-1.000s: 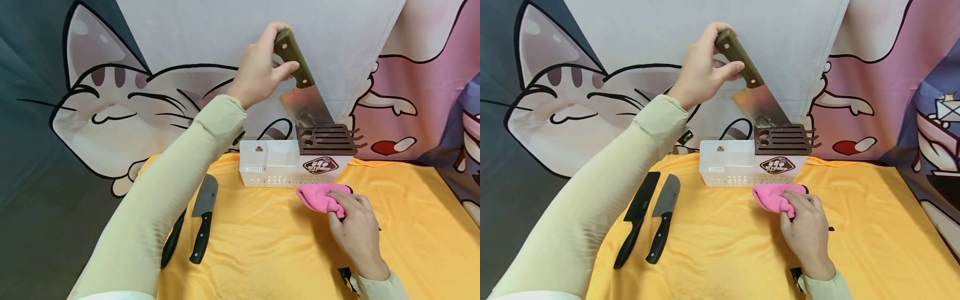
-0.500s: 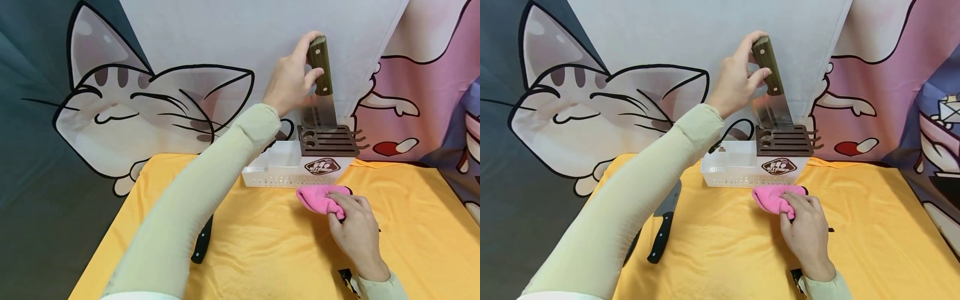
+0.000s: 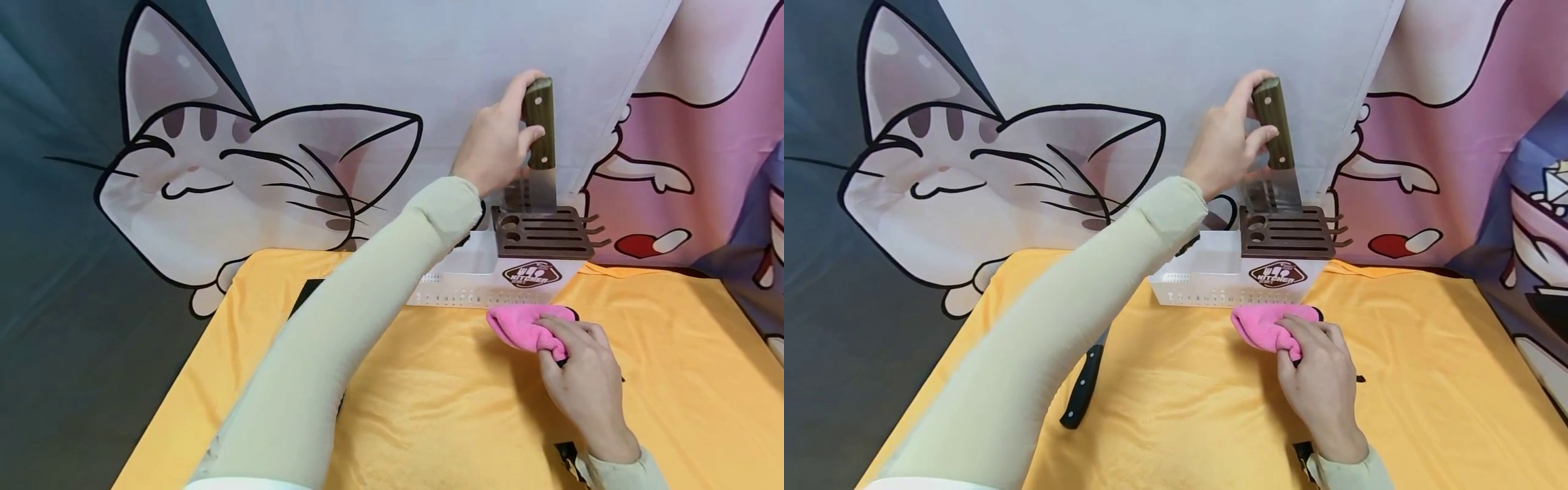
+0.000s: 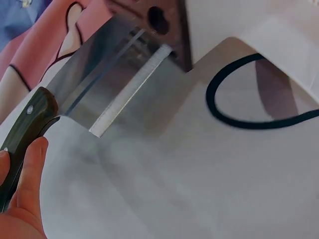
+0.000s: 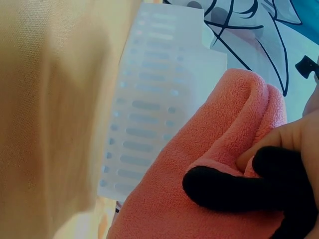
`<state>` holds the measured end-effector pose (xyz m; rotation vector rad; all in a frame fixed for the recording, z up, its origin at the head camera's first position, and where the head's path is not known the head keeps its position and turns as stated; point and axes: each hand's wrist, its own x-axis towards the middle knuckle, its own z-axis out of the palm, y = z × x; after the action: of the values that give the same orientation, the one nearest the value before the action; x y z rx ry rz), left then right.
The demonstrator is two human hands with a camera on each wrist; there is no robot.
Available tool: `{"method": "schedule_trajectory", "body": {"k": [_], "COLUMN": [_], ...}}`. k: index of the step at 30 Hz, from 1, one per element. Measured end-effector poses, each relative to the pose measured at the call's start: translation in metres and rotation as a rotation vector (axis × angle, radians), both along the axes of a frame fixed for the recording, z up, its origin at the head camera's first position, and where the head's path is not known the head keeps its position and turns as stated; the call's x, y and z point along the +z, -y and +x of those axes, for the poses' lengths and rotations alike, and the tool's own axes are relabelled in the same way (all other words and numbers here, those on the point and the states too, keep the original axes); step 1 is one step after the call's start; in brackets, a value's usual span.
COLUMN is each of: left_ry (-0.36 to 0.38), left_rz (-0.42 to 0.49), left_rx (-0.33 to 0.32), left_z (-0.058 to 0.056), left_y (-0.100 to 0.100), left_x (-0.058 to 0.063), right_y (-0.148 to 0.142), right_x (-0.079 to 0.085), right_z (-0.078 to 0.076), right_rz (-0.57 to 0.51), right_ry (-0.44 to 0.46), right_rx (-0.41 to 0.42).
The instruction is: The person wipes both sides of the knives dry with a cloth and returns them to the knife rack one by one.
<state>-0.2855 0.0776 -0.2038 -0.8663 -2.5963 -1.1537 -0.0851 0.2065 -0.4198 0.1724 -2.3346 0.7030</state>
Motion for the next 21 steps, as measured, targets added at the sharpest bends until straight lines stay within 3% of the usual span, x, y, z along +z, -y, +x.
{"method": "schedule_trajectory", "body": {"k": [5,9,14,21], "left_ry": [-0.02,-0.049,-0.035,-0.043], "left_rz": [-0.099,-0.127,-0.163,-0.17], "left_rx": [-0.003,-0.015,-0.027,-0.029], "left_z": [0.002,0.003,0.003,0.001], "left_y": [-0.011,-0.017,-0.021,-0.02], "left_x": [-0.02,-0.039,-0.06,-0.068], "right_y": [-0.002,-0.002,-0.001,-0.002], "right_x": [-0.001,-0.001,0.0,0.0], "right_z": [0.001,0.0,0.0,0.0], "right_rz": [-0.002,-0.003,0.003,0.004], "right_ry": [-0.002,-0.001,0.001,-0.001], "right_rx": [-0.009,-0.01,-0.003,-0.013]}}
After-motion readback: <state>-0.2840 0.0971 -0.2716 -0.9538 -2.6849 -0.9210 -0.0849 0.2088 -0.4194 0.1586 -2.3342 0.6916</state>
